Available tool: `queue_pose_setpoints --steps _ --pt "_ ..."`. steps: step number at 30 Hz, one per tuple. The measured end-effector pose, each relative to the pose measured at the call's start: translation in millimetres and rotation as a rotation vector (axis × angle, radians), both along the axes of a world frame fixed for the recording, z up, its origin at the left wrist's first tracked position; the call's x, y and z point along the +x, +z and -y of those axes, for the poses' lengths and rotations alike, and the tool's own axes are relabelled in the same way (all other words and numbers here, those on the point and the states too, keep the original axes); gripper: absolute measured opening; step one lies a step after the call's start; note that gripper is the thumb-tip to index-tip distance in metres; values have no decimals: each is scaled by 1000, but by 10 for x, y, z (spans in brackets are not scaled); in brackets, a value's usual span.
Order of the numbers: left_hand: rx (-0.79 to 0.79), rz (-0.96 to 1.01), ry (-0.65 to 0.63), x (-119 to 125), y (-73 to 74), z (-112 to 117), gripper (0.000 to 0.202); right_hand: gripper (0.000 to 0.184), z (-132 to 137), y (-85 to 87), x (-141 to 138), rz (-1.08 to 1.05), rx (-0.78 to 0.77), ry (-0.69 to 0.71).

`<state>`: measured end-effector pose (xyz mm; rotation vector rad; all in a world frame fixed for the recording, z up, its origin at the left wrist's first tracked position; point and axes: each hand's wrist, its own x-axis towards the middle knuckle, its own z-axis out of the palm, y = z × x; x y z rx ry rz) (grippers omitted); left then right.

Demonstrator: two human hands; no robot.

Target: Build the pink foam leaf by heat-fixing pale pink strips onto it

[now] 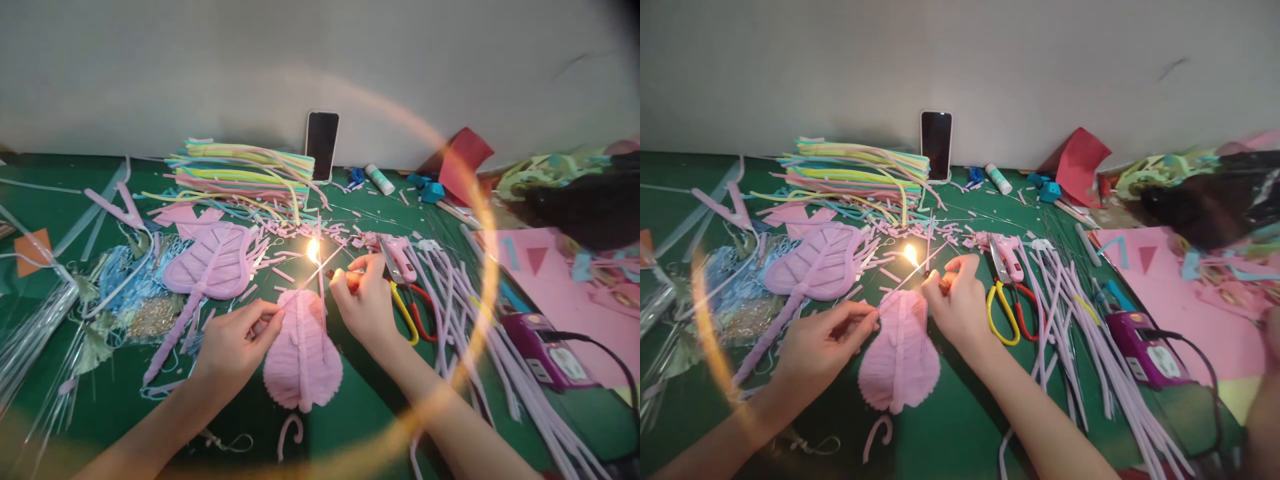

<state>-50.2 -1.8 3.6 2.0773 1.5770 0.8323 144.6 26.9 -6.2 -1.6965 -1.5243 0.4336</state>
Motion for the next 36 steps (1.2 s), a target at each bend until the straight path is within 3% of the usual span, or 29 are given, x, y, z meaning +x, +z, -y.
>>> queue_pose_setpoints --steps 6,14,19,36 --pt "40 -36 -22 -16 -38 9 20 22 17 15 -35 16 -3 -2" --pt "69 -61 -11 -16 -40 17 22 22 123 -25 -143 19 -102 111" --pt "85 -57 -8 -13 -35 16 19 22 73 -28 -103 -5 -67 74" --pt "-41 16 21 -12 -17 18 23 22 113 -59 -124 16 -72 84"
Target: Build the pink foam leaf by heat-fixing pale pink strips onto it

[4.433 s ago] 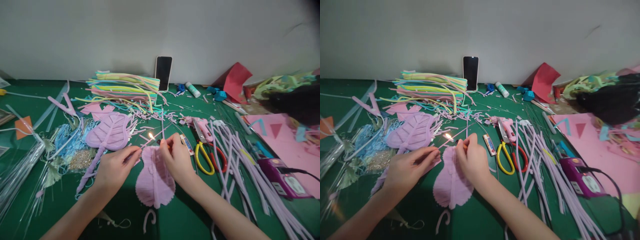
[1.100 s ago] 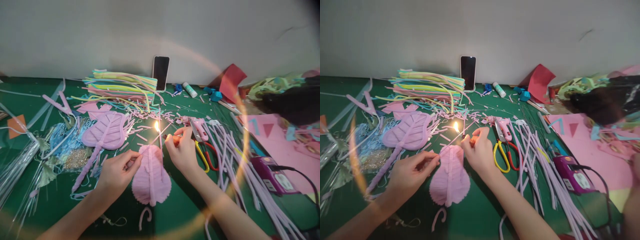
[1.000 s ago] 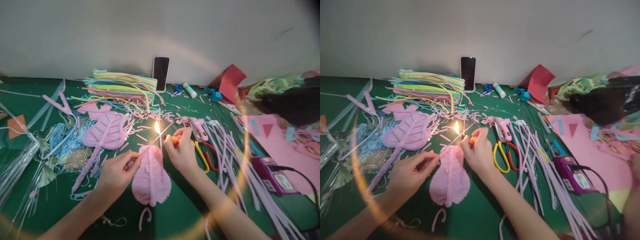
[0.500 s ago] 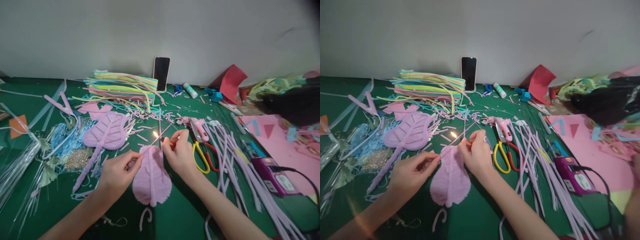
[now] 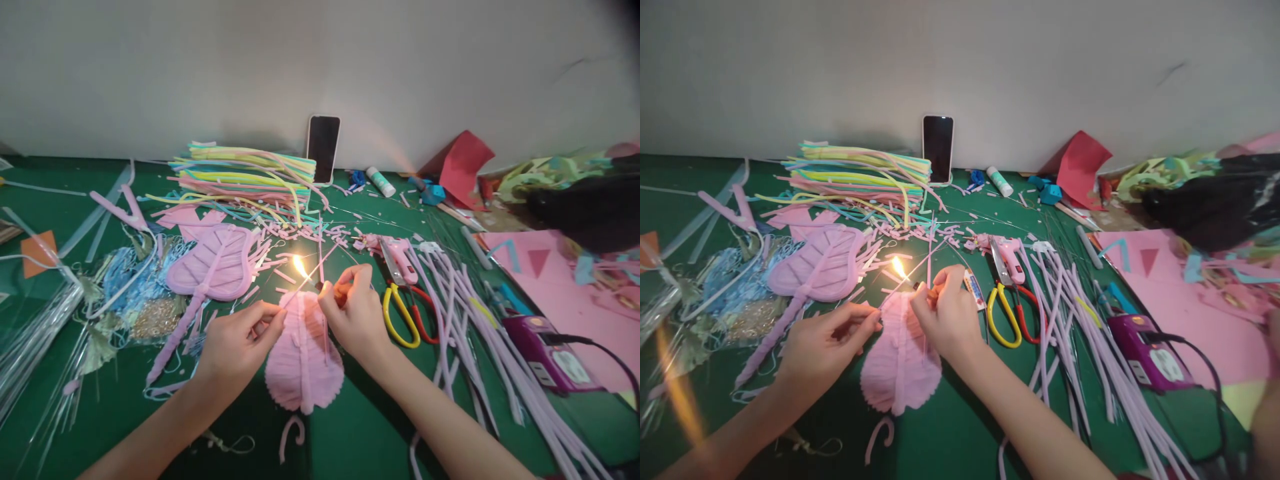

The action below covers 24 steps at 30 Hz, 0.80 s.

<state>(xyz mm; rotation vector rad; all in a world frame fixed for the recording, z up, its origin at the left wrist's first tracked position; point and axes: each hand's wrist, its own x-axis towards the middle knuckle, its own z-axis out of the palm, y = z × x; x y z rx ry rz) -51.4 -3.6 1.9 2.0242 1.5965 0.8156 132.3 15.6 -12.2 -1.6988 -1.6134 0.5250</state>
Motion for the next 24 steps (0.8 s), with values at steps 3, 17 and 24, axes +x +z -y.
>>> queue_pose_setpoints --steps 3,17,24 --pt "-51 21 7 -6 -4 -8 25 23 14 6 -9 12 1 1" --pt "-270 179 52 -7 -32 -36 26 23 11 25 -15 -5 -4 -2" --pt "-401 335 73 13 -1 -48 27 23 63 12 -74 -50 -45 63"
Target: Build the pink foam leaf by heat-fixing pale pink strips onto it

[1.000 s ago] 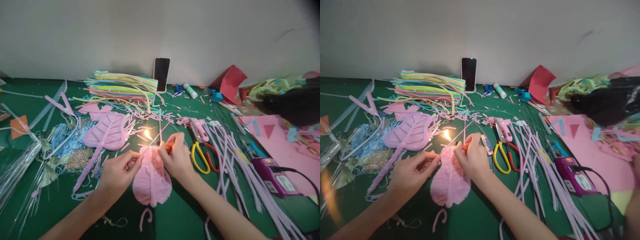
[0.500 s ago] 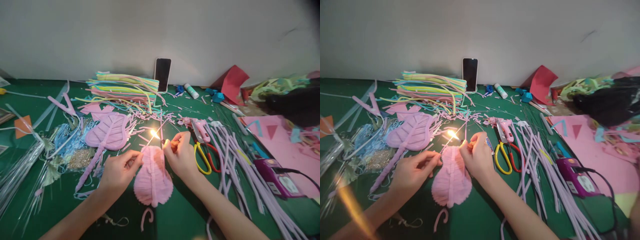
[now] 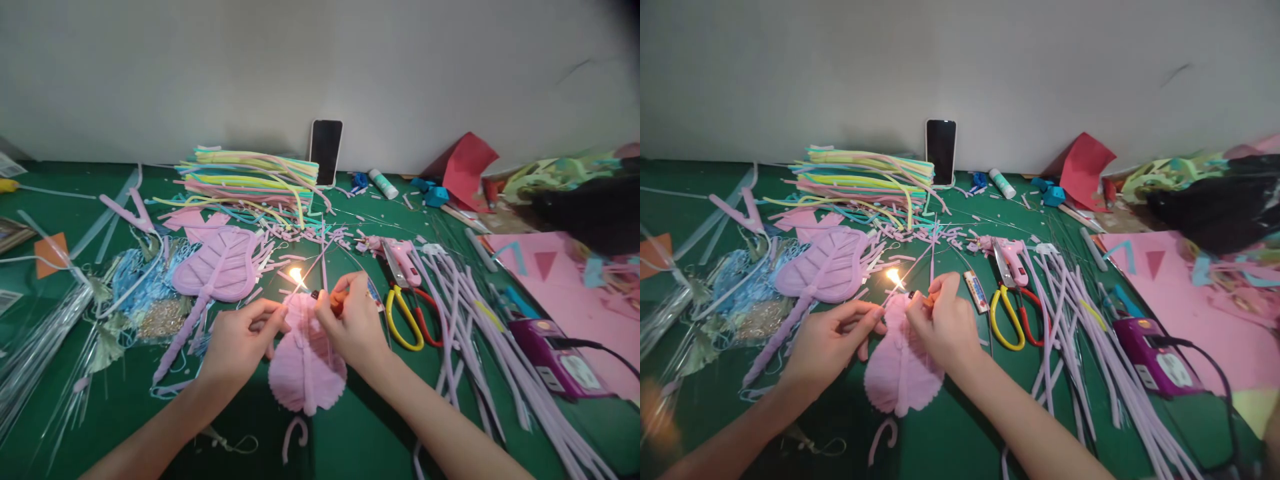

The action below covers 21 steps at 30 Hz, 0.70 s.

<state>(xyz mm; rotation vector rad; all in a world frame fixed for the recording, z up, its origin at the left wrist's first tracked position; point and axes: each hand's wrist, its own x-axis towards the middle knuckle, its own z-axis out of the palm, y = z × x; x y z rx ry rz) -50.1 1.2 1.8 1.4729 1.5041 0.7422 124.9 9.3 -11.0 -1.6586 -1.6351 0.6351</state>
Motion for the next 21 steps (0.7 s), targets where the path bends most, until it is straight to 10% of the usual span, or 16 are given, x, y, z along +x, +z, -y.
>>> queue_pose_setpoints --steps 12,21 --pt "-90 135 38 1 -27 -1 28 30 -143 -31 127 -265 100 -151" --pt "-125 275 3 33 1 29 30 27 -10 -11 -73 -760 -278 61"
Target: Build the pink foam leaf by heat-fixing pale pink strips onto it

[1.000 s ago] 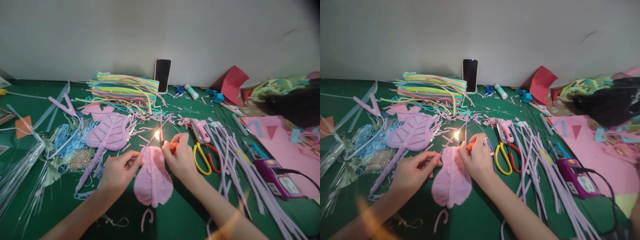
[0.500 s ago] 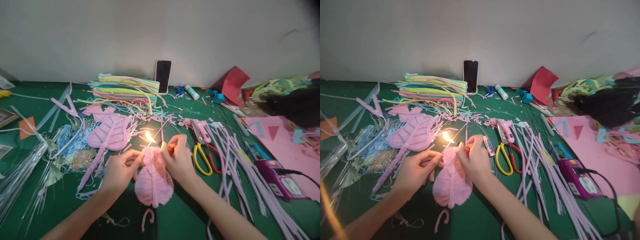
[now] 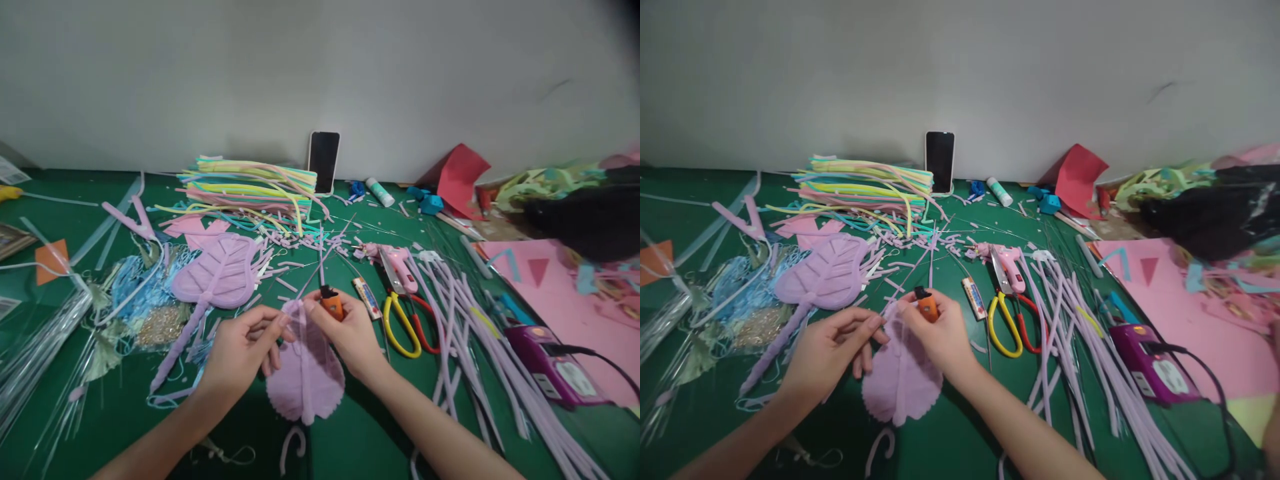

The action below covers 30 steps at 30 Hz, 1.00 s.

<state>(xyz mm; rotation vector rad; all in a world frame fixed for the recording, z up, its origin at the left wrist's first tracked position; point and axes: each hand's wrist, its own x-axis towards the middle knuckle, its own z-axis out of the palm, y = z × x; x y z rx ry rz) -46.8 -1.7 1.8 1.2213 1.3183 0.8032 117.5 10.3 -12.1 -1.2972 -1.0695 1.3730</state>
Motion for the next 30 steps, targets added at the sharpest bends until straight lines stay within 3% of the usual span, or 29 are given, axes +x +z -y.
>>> queue_pose_setpoints --steps 9,17,30 --pt "-25 24 -49 43 -8 32 29 28 86 15 -124 -65 21 48" --pt "-32 -27 -90 -2 -90 59 32 30 22 42 -8 -85 14 -33" --pt "25 -107 -101 -42 -73 57 28 37 -80 59 104 -184 9 -134"
